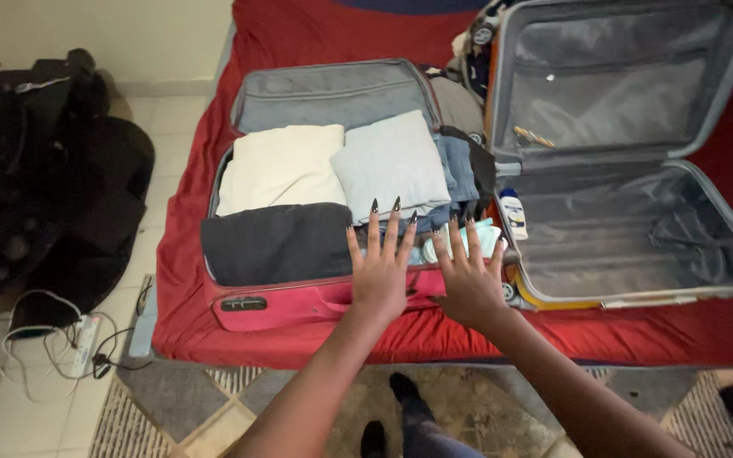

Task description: The person packs a suitcase by retrieving folded clothes from a closet and placing them into an open suitcase on a bed. They handle various items including a patterned cloth, black shirts, a white sweater, and a plaid shirt, arranging them inside the luggage.

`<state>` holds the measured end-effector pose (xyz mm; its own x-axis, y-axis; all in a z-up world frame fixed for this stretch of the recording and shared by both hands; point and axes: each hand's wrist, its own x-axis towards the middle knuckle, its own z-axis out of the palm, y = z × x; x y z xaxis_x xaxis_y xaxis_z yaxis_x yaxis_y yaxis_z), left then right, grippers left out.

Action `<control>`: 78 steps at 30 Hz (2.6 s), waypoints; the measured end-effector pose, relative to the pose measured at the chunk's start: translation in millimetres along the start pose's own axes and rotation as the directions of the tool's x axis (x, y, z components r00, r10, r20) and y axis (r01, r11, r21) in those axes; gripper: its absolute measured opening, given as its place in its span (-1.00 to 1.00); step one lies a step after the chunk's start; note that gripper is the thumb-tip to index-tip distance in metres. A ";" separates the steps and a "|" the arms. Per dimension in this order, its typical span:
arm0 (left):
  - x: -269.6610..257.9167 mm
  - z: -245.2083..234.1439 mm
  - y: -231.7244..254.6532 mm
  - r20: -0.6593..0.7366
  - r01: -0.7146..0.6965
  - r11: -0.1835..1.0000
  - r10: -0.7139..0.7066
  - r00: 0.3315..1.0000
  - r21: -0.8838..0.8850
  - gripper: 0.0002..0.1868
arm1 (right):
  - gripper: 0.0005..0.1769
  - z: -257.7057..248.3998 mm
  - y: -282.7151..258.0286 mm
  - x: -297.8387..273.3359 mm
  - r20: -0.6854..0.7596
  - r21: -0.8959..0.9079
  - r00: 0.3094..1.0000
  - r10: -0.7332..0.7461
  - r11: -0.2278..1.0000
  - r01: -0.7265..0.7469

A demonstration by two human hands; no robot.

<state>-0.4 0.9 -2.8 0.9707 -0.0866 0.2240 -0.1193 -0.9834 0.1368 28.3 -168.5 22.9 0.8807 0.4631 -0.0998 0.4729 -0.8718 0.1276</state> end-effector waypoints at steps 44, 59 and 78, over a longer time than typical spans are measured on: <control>-226.4 14.3 588.6 0.179 -0.958 0.105 0.982 0.058 -0.268 0.05 | 0.13 65.6 170.5 -634.3 0.217 0.010 0.079 0.973 0.078 -0.997; -366.0 46.1 759.3 0.138 -0.901 -0.309 0.922 -0.363 -0.305 0.05 | 0.10 87.8 171.3 -794.2 0.293 -0.015 -0.312 0.904 -0.322 -0.947; -420.3 19.5 1070.0 -0.299 -0.725 -0.676 0.725 -0.621 -0.132 0.16 | 0.22 103.0 341.9 -972.6 0.150 -0.015 -0.654 0.742 -0.659 -0.752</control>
<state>-532.1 -1018.0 30.6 -0.7515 -0.6110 0.2488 -0.6508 0.7484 -0.1277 -669.5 -933.4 62.0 -0.2293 -0.9733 0.0122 -0.9733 0.2294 0.0060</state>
